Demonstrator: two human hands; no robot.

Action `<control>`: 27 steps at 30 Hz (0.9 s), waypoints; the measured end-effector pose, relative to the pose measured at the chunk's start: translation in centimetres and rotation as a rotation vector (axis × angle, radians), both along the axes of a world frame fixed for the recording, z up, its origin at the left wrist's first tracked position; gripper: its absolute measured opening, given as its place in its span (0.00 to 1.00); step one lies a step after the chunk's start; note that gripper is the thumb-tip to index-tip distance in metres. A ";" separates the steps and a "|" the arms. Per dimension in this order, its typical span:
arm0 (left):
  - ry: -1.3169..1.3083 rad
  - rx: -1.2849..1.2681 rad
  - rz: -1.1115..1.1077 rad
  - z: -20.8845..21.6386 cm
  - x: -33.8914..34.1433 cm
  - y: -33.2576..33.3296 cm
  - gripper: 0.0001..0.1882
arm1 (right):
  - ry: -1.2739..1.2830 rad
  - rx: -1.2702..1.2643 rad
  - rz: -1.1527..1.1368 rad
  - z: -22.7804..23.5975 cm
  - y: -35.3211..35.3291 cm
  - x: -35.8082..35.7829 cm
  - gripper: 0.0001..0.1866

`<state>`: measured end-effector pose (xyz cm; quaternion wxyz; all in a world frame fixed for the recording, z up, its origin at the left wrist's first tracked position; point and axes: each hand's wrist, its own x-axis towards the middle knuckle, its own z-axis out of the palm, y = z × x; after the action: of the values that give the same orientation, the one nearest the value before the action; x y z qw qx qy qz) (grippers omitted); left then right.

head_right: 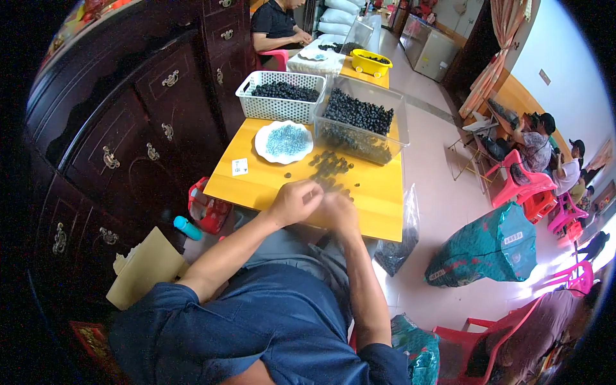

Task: The person sorts black plastic components from a container onto a table and then inserts small blue beads into the center of each component. They repeat this assembly process by hand, placing the finished pieces back onto the table.

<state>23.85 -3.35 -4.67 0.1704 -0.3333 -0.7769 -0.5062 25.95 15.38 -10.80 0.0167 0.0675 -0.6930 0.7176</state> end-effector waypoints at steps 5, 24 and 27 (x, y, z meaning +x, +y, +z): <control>0.104 -0.032 -0.021 0.2 0.1 -0.3 0.04 | -0.242 -0.276 0.112 1.3 -0.3 1.0 0.12; 0.104 -0.065 -0.151 0.5 -0.3 -0.7 0.05 | -0.243 -0.372 0.157 2.4 0.0 1.2 0.06; -0.037 -0.067 -0.161 0.4 -0.2 -0.8 0.05 | -0.238 -0.365 0.155 2.2 0.0 1.2 0.05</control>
<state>23.62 -4.11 -4.24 0.1037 -0.3908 -0.7673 -0.4978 27.15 15.40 -8.61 -0.1086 0.0312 -0.5414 0.8331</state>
